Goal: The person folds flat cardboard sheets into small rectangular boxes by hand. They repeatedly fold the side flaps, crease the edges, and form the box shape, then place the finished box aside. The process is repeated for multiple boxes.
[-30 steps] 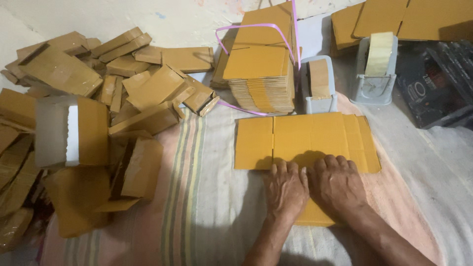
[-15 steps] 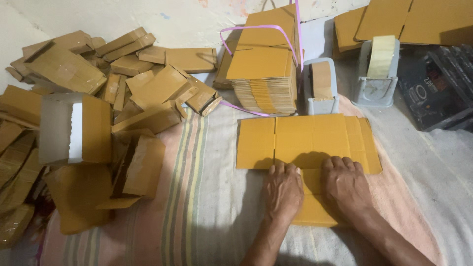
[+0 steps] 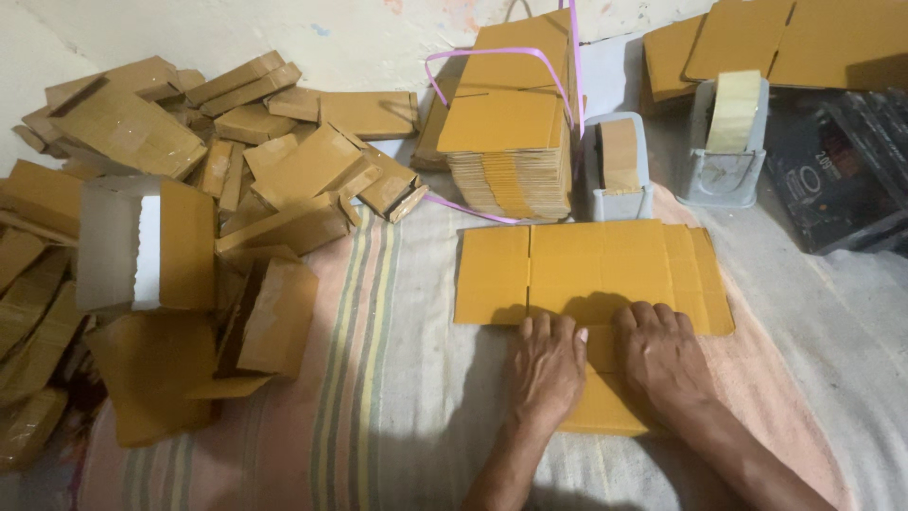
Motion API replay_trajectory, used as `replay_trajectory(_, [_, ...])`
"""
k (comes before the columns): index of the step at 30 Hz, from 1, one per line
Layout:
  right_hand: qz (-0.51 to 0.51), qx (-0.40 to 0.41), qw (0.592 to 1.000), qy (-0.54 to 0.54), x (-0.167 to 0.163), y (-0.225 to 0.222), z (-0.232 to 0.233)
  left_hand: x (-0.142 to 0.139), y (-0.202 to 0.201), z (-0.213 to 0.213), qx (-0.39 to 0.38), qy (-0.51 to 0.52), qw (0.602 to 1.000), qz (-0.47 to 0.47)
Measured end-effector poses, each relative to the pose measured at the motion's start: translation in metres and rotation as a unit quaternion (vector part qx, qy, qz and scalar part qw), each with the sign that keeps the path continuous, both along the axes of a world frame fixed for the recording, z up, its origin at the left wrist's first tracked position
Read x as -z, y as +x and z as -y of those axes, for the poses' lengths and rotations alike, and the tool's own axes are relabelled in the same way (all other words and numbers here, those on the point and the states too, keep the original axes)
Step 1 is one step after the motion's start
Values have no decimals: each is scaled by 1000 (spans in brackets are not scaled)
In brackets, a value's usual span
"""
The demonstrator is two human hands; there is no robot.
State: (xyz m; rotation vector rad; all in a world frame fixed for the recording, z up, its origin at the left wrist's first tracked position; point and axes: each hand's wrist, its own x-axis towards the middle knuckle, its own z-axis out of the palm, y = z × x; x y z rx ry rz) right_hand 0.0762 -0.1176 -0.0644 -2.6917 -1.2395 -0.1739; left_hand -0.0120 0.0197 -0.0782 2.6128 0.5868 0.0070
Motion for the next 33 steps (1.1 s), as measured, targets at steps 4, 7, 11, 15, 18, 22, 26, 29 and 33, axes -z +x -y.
replay_trajectory(4, [1, -27, 1000, 14, -3, -4, 6, -4, -4, 1, 11, -4, 1000, 15])
replay_trajectory(7, [44, -49, 996, 53, -6, -8, 12, -6, -7, 1, 0, -38, 999, -1])
replay_trajectory(11, [14, -25, 999, 25, -8, -13, 19, -12, -14, 4, -3, -25, 999, -32])
replay_trajectory(15, [18, -19, 998, 51, -5, -15, 23, -23, -19, 8, 33, -5, 999, -22])
replay_trajectory(18, [58, 3, 998, -3, -1, -20, 26, -29, -28, 12, 82, 25, 994, -75])
replay_trajectory(22, [79, -56, 992, 79, 6, -28, 29, -25, -45, 17, 116, -13, 993, -28])
replay_trajectory(26, [104, -86, 986, 102, 7, -31, 25, -12, -57, 21, 143, 55, 986, 67])
replay_trajectory(29, [110, -61, 988, 84, 0, -34, 21, -5, -59, 25, 127, 60, 986, 84])
replay_trajectory(33, [-2, 8, 977, -212, -14, -39, 21, -4, -63, 27, 111, 19, 991, 66])
